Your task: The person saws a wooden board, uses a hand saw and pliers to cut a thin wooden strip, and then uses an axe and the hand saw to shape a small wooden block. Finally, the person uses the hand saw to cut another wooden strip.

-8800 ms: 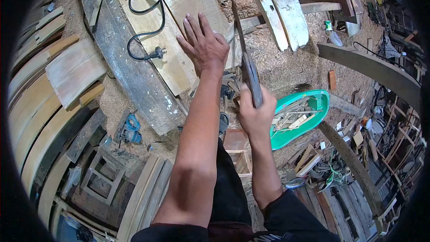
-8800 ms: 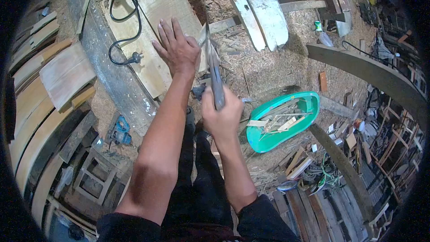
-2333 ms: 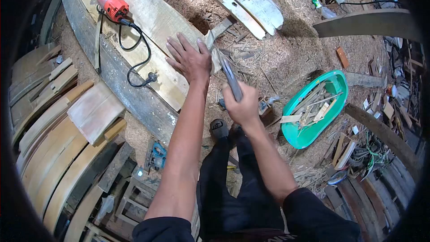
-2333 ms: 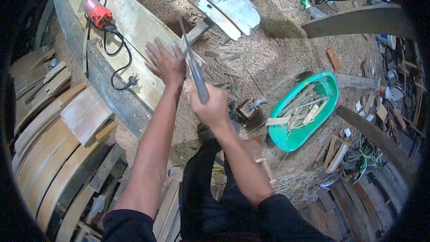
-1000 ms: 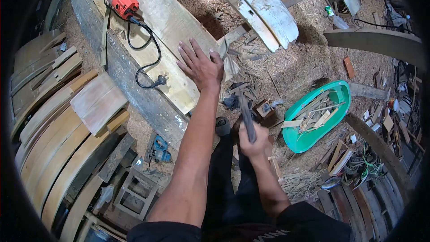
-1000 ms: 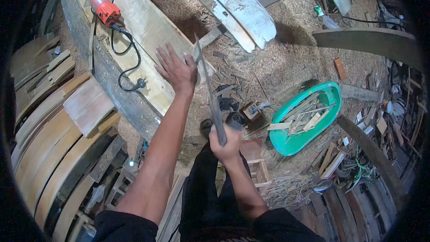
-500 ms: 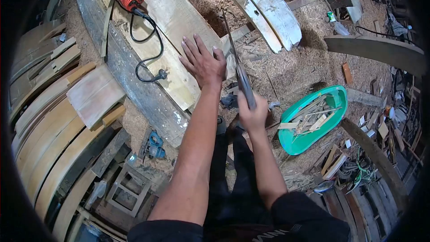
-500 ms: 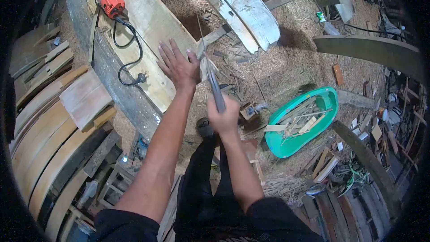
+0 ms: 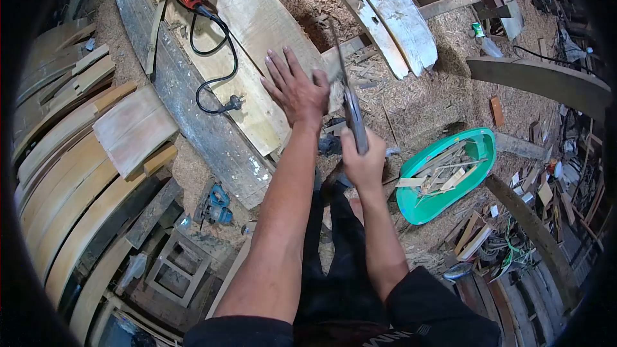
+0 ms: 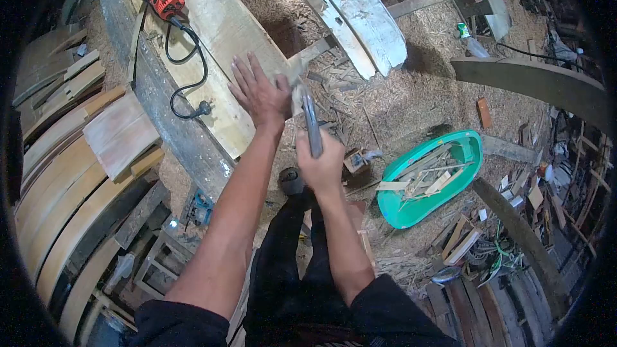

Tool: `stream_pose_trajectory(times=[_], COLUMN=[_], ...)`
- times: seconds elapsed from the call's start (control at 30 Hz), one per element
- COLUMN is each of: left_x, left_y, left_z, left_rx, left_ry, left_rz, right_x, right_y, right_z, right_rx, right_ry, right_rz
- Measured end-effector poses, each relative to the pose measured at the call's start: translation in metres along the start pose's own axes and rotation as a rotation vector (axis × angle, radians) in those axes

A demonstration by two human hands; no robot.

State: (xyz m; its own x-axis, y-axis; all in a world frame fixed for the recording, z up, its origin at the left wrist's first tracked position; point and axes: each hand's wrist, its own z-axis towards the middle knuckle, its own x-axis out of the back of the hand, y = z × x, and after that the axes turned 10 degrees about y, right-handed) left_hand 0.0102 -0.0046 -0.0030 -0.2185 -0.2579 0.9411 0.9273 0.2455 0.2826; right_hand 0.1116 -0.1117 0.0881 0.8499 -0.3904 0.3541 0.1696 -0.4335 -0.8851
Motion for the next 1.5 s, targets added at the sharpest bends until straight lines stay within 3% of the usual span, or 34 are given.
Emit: stream_pose_trajectory(times=[0.1,0.5,0.73,0.87,1.0,1.13,1.3,1.43,1.5], left_x=[0.004,0.005,0.007,0.003,-0.007,-0.001,0.002,0.002,0.003], left_y=[0.008,0.007,-0.008,-0.012,-0.001,0.004,0.007,0.007,0.01], left_z=[-0.015,-0.013,0.021,0.042,0.045,0.047,0.045,0.049,0.042], left_rx=[-0.102,-0.077,-0.033,-0.037,0.144,0.165,0.148,0.135,0.141], left_ry=[-0.075,-0.067,-0.03,-0.006,0.077,0.082,0.018,0.005,-0.019], left_rz=[0.076,-0.002,-0.143,-0.055,-0.12,-0.066,0.014,0.025,0.019], right_x=[0.018,0.009,-0.03,-0.056,-0.052,-0.028,0.014,-0.014,-0.026], right_y=[-0.005,0.011,0.001,-0.006,-0.003,-0.017,-0.044,-0.059,-0.058], right_z=[-0.017,-0.019,0.008,0.009,0.011,0.017,-0.032,0.012,0.03], right_rx=[-0.174,0.016,0.047,0.139,0.108,0.05,0.002,0.024,-0.075], right_ry=[0.081,0.082,0.072,0.097,0.054,-0.037,-0.056,-0.07,-0.081], right_rz=[0.029,0.013,0.007,0.011,-0.005,-0.036,-0.054,-0.146,-0.099])
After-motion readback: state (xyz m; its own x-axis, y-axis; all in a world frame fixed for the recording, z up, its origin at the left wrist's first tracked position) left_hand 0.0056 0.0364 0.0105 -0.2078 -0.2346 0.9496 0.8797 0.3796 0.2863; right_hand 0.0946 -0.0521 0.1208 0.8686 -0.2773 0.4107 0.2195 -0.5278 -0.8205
